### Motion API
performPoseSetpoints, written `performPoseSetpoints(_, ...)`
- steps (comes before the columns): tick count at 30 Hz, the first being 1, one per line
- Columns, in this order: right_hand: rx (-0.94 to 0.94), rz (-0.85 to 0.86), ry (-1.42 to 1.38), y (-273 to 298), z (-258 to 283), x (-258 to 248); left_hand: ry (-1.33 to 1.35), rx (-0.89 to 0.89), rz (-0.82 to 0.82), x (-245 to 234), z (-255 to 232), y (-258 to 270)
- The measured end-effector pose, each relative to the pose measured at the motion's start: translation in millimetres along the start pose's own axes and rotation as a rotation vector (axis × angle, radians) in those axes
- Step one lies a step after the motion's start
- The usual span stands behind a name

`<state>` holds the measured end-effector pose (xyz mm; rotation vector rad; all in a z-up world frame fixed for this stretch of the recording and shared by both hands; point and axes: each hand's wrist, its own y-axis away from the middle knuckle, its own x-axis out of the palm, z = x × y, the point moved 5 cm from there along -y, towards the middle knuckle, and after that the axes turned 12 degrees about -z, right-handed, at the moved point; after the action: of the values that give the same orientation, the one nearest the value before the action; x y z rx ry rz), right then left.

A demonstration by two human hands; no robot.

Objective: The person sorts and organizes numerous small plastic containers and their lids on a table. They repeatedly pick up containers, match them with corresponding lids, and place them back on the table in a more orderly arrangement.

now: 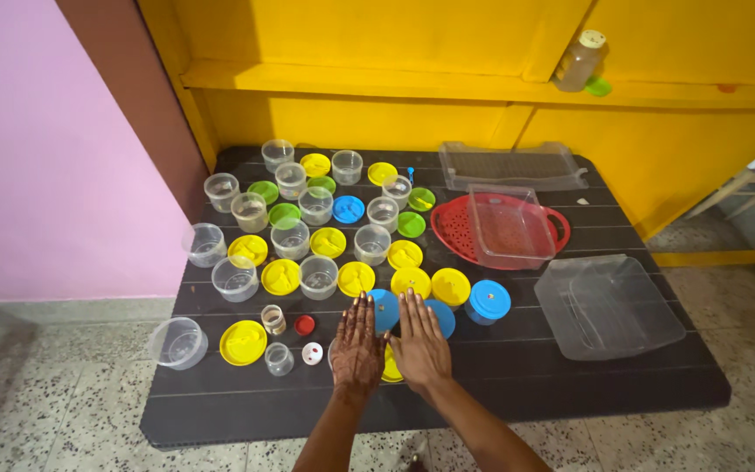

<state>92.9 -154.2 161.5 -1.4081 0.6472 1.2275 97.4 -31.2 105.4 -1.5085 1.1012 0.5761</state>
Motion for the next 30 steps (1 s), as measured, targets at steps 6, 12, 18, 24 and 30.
performPoseSetpoints(6,-0.009,-0.013,-0.010,-2,-12,-1,0.025,0.046,-0.113,8,-7,-6)
performPoseSetpoints(12,0.020,-0.037,-0.022,-4,-42,-6,0.115,0.049,-0.171,14,-26,-16)
performPoseSetpoints(18,0.021,-0.072,-0.034,11,-74,-8,0.097,0.083,-0.163,35,-48,-12)
performPoseSetpoints(24,0.043,-0.005,-0.054,24,-97,-5,0.138,0.038,-0.074,70,-65,1)
performPoseSetpoints(30,0.020,-0.001,-0.094,30,-102,0,0.080,0.040,-0.073,96,-71,15)
